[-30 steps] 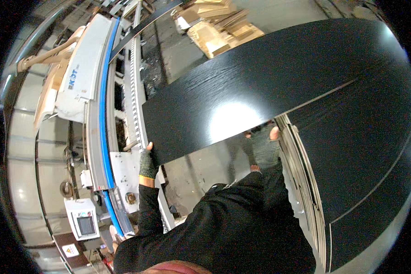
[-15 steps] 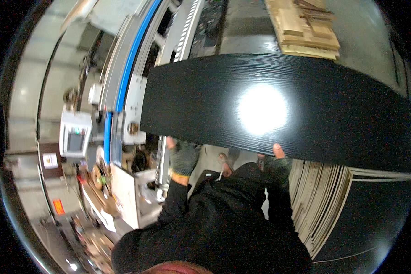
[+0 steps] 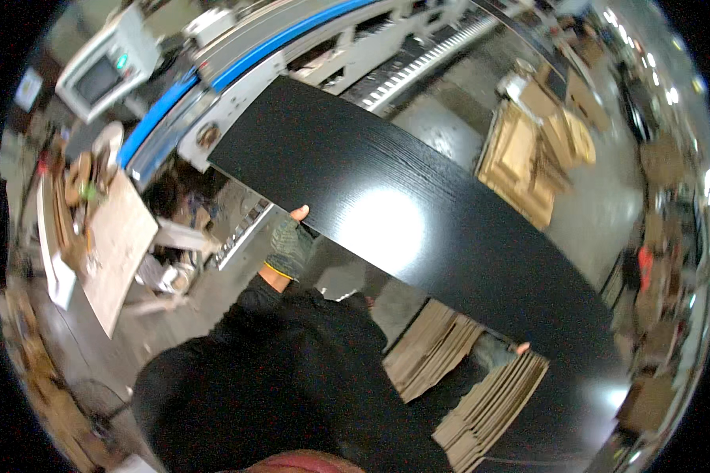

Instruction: The person picks up large black laminate boards one at a time from a stack and feeds them into the intake of an industrial edge-banding machine.

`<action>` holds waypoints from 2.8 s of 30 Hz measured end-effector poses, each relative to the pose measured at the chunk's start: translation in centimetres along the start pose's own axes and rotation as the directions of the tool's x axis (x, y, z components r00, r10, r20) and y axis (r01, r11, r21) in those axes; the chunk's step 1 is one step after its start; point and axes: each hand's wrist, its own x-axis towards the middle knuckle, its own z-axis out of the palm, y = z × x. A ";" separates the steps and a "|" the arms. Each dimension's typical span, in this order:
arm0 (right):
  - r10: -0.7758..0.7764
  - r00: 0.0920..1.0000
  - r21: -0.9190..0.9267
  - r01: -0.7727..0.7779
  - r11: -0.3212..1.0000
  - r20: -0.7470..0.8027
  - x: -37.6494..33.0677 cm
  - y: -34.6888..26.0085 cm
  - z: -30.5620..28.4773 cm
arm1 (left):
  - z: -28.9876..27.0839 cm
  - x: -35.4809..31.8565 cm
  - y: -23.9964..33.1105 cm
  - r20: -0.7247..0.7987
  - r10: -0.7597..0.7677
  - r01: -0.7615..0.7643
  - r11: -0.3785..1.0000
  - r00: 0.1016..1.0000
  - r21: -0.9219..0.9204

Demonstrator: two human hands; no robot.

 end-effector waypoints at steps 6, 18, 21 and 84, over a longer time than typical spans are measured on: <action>-0.256 0.788 0.059 0.271 0.961 0.560 -4.6 4.5 3.1 | -5.3 0.7 8.8 -0.301 0.099 -0.162 0.969 0.948 -0.189; 0.106 0.566 0.068 -0.278 0.958 0.817 -27.0 28.1 16.3 | -30.0 7.4 32.5 -0.728 0.292 -0.410 0.912 0.621 0.016; 0.131 0.609 0.092 -0.321 0.942 0.782 -27.3 32.0 14.6 | -27.7 8.6 34.5 -0.712 0.352 -0.551 0.832 0.608 -0.059; 0.577 0.764 0.099 -0.623 0.776 0.289 -14.5 40.1 34.4 | -22.4 42.3 41.4 -0.743 0.601 -0.096 0.792 0.294 0.602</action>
